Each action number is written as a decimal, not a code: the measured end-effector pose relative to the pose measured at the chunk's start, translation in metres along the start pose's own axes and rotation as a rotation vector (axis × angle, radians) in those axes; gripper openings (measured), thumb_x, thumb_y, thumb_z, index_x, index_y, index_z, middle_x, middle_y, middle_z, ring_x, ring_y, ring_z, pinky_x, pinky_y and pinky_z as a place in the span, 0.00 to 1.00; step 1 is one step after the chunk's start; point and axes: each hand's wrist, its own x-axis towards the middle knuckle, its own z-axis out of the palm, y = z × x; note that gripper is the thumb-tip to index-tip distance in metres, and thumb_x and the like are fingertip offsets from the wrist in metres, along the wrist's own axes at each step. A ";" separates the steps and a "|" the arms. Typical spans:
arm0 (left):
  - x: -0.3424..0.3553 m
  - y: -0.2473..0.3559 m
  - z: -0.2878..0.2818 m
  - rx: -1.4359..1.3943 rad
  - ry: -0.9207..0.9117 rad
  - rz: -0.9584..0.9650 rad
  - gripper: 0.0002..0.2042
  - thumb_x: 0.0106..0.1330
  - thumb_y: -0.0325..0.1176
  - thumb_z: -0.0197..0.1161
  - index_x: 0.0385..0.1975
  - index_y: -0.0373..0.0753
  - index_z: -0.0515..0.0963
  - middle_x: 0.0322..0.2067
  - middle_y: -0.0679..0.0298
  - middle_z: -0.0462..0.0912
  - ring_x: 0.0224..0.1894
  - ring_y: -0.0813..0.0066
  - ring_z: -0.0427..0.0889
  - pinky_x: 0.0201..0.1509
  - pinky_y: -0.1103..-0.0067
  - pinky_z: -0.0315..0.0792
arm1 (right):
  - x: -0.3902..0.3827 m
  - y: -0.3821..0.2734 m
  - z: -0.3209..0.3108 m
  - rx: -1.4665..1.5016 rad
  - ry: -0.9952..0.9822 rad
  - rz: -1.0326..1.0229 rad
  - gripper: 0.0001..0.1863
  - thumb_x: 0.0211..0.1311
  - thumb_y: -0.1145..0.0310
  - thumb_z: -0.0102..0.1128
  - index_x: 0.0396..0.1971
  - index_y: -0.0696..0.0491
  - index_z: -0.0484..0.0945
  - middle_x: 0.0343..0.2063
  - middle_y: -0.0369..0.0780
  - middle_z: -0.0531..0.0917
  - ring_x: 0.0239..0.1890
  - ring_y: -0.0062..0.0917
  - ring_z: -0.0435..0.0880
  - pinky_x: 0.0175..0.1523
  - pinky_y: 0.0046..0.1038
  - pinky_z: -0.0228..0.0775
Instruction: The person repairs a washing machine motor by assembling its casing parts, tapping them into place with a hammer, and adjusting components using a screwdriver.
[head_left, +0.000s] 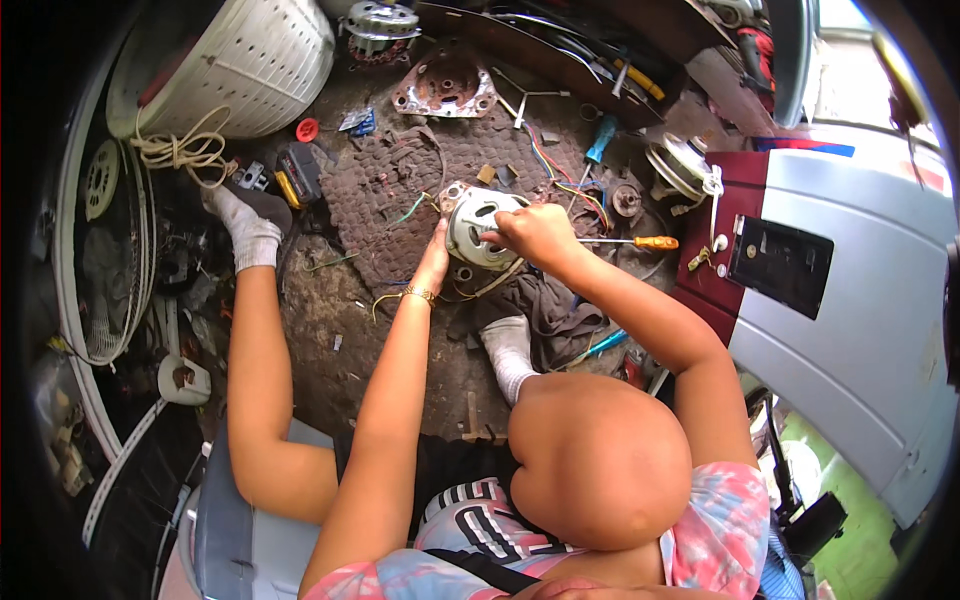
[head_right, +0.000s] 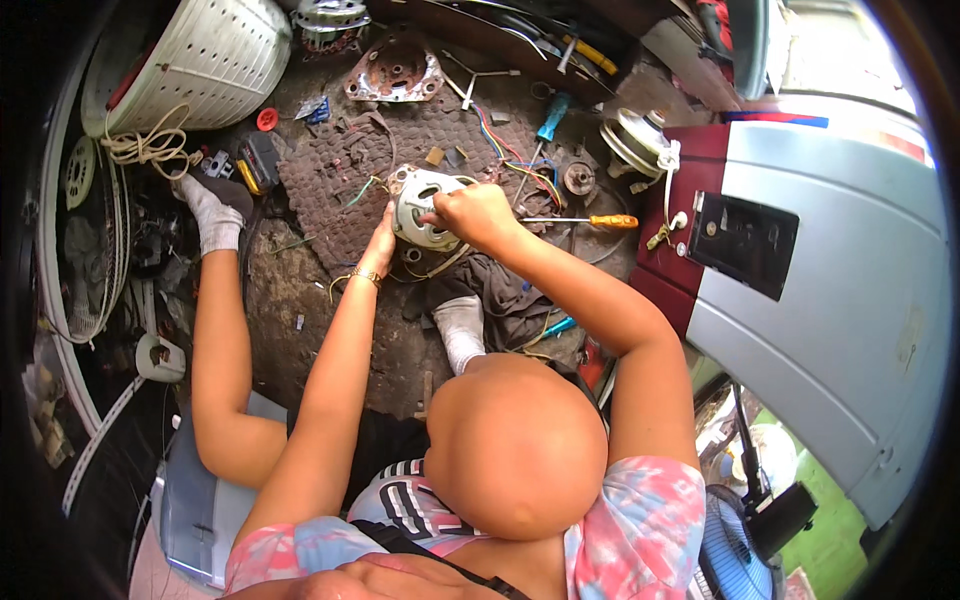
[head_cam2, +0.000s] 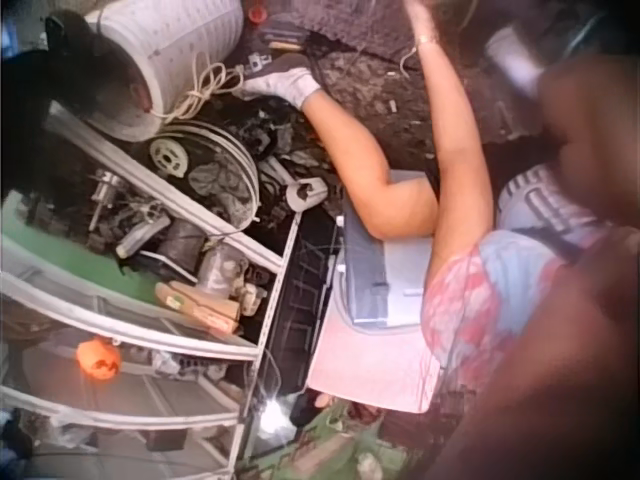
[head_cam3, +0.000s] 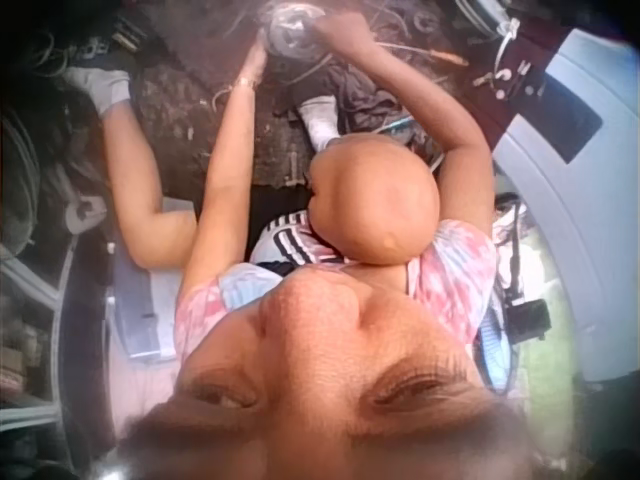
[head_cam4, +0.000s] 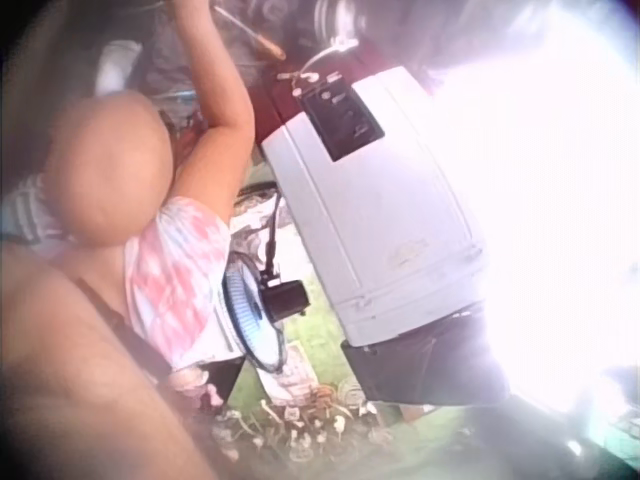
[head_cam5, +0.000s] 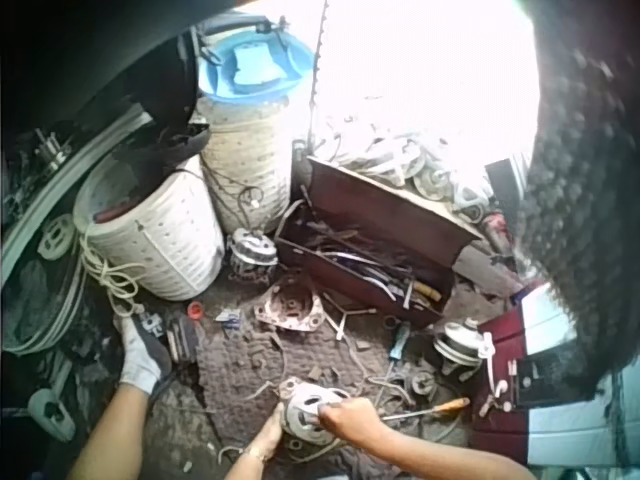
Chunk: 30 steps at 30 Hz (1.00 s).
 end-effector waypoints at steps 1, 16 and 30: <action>-0.001 0.002 -0.006 0.030 0.025 0.042 0.38 0.79 0.65 0.40 0.72 0.37 0.66 0.69 0.58 0.72 0.71 0.67 0.68 0.75 0.71 0.59 | 0.005 -0.005 -0.001 -0.008 -0.014 0.009 0.24 0.59 0.43 0.69 0.20 0.49 0.78 0.17 0.40 0.83 0.20 0.37 0.85 0.25 0.38 0.74; -0.025 -0.004 0.038 0.050 0.001 0.310 0.40 0.71 0.61 0.61 0.76 0.45 0.57 0.69 0.58 0.68 0.70 0.65 0.68 0.73 0.68 0.62 | 0.002 -0.050 0.042 1.544 0.663 0.391 0.23 0.71 0.54 0.50 0.19 0.54 0.63 0.20 0.36 0.65 0.26 0.22 0.64 0.35 0.29 0.57; -0.022 -0.011 0.028 0.267 0.194 0.408 0.46 0.67 0.64 0.63 0.75 0.35 0.59 0.70 0.46 0.60 0.72 0.53 0.62 0.76 0.65 0.58 | 0.006 -0.044 0.036 1.578 0.489 0.348 0.23 0.70 0.59 0.55 0.16 0.57 0.69 0.15 0.29 0.67 0.21 0.15 0.61 0.26 0.25 0.52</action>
